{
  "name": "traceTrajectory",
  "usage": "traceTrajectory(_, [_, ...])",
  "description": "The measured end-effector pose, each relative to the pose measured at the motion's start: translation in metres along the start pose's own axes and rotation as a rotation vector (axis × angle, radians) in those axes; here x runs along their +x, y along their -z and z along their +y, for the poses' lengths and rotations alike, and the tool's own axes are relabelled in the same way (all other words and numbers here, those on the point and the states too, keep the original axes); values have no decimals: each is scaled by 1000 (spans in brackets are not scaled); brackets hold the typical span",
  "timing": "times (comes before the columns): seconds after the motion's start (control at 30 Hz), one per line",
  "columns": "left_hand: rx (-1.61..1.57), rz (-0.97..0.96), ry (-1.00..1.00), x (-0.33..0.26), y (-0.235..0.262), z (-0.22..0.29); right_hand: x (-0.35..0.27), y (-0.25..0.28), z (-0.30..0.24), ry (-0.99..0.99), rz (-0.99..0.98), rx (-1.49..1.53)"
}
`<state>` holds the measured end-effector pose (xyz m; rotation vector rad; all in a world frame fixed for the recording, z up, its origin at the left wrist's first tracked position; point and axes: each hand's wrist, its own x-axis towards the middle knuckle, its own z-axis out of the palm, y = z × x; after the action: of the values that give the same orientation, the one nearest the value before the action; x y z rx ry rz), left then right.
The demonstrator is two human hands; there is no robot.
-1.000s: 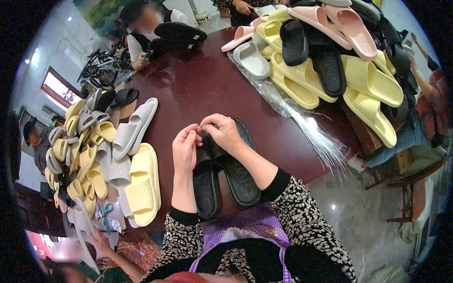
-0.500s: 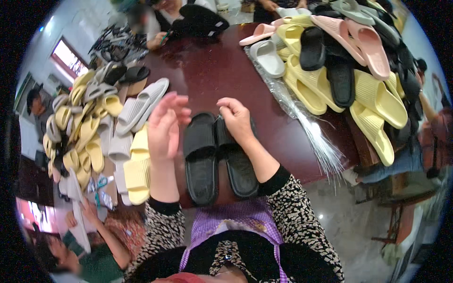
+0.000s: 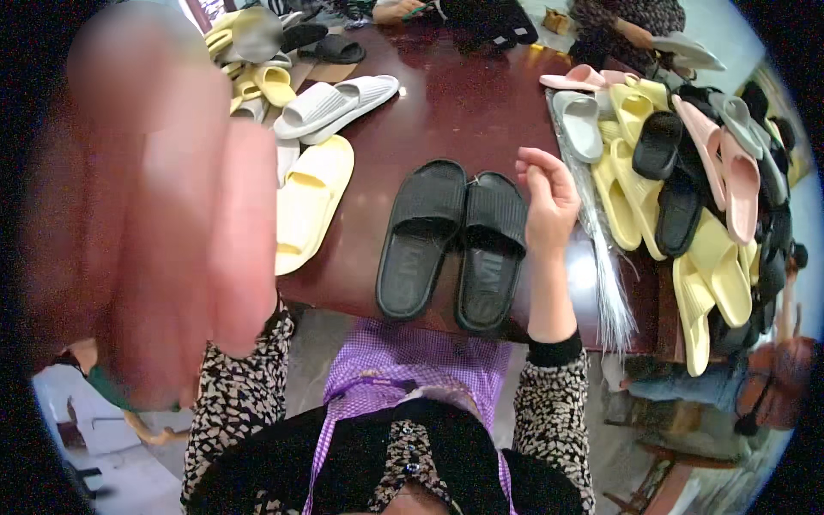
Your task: The person pairs slippers together on a table, threads plastic fastener ties through each pair by hand to fasten them, and stacks the tied slippers on the table.
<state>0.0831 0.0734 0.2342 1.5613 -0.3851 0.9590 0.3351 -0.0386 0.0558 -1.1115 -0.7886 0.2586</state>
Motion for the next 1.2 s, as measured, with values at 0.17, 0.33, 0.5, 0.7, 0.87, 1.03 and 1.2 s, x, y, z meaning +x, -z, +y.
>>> traceTrajectory(0.17, [34, 40, -139, -1, -15, 7, -2, 21, -54, 172, -24, -133])
traceTrajectory(0.33, [74, 87, -84, -13, 0, 26, -8, 10, -77, 267, -71, -216])
traceTrajectory(0.5, [-31, 103, 46, -16, -10, 28, -3, -5, -83, 255, -101, -159])
traceTrajectory(0.7, [-109, 38, 132, -22, 1, 42, -41, 0, -46, 7, -182, -189])
traceTrajectory(0.87, [11, 217, 299, -84, 12, -48, -95, 39, -23, 25, -336, -754])
traceTrajectory(1.03, [531, 315, 686, -196, -6, -128, -153, 52, -30, 122, -224, -991])
traceTrajectory(1.2, [298, 343, 852, -206, -33, -152, -163, 59, -29, 36, -49, -1013])
